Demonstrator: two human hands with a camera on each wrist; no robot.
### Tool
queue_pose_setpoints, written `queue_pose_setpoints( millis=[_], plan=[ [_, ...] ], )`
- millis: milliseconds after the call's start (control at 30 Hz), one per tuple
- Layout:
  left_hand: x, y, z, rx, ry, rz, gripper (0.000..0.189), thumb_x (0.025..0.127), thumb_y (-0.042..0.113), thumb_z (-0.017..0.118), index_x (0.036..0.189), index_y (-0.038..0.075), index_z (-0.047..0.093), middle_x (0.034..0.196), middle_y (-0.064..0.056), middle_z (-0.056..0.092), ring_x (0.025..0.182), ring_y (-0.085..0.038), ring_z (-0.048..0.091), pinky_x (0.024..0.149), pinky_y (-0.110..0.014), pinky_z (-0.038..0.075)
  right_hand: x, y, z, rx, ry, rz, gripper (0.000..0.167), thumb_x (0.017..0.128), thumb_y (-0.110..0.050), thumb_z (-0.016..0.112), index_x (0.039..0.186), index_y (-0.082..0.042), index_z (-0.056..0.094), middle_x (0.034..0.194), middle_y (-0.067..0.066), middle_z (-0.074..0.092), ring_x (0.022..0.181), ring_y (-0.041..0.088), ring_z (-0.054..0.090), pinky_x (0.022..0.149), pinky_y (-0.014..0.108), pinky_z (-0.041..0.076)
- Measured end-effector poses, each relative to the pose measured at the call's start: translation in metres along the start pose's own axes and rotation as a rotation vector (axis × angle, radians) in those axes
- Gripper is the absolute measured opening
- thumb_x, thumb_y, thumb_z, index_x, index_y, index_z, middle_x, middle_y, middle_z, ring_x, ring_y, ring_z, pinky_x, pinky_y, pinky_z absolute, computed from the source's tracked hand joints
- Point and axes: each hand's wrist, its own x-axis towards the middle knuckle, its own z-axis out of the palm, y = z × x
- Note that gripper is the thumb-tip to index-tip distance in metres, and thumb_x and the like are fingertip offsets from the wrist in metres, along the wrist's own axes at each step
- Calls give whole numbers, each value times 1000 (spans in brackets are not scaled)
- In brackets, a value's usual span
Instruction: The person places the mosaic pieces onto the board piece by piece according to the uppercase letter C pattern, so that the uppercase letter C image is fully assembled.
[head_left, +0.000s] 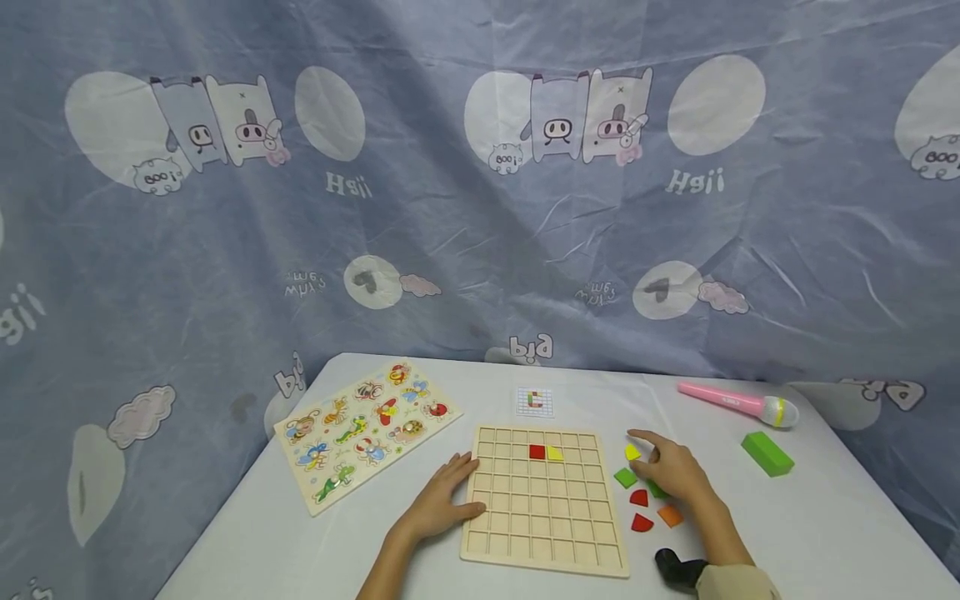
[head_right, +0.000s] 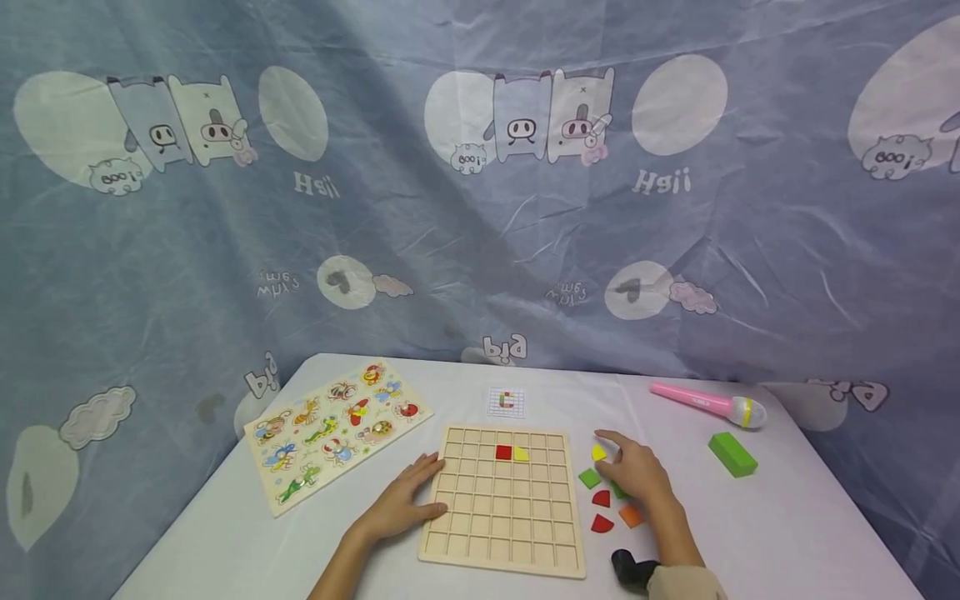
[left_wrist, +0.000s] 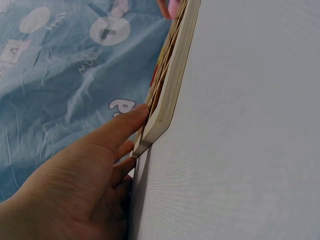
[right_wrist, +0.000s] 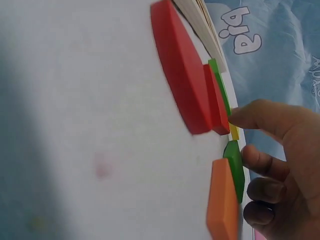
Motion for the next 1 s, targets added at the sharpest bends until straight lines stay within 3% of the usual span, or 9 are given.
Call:
queue_pose_setpoints(
  millis=[167, 733, 1000],
  plan=[
    [-1, 0, 0, -7, 0, 7, 77, 80, 46, 66, 141, 8, 38, 149, -10, 28, 138, -30, 16, 110, -51, 13, 3, 4, 0, 37, -26, -51, 40, 81, -12, 63, 121, -9, 61, 62, 1, 47, 47, 14, 41, 43, 25, 33],
    [0, 3, -4, 16, -1, 17, 77, 81, 44, 66, 141, 7, 37, 149, -10, 27, 138, -30, 16, 111, -49, 12, 1, -2, -6, 12, 20, -12, 29, 81, -15, 69, 105, 0, 64, 62, 2, 46, 52, 15, 43, 47, 26, 35],
    [1, 3, -4, 14, -9, 10, 77, 81, 44, 66, 141, 7, 37, 149, -12, 27, 138, -31, 16, 111, -49, 12, -2, -26, -6, 8, 133, -91, 33, 82, -19, 70, 108, -1, 62, 58, 0, 42, 46, 13, 37, 39, 24, 30]
  ],
)
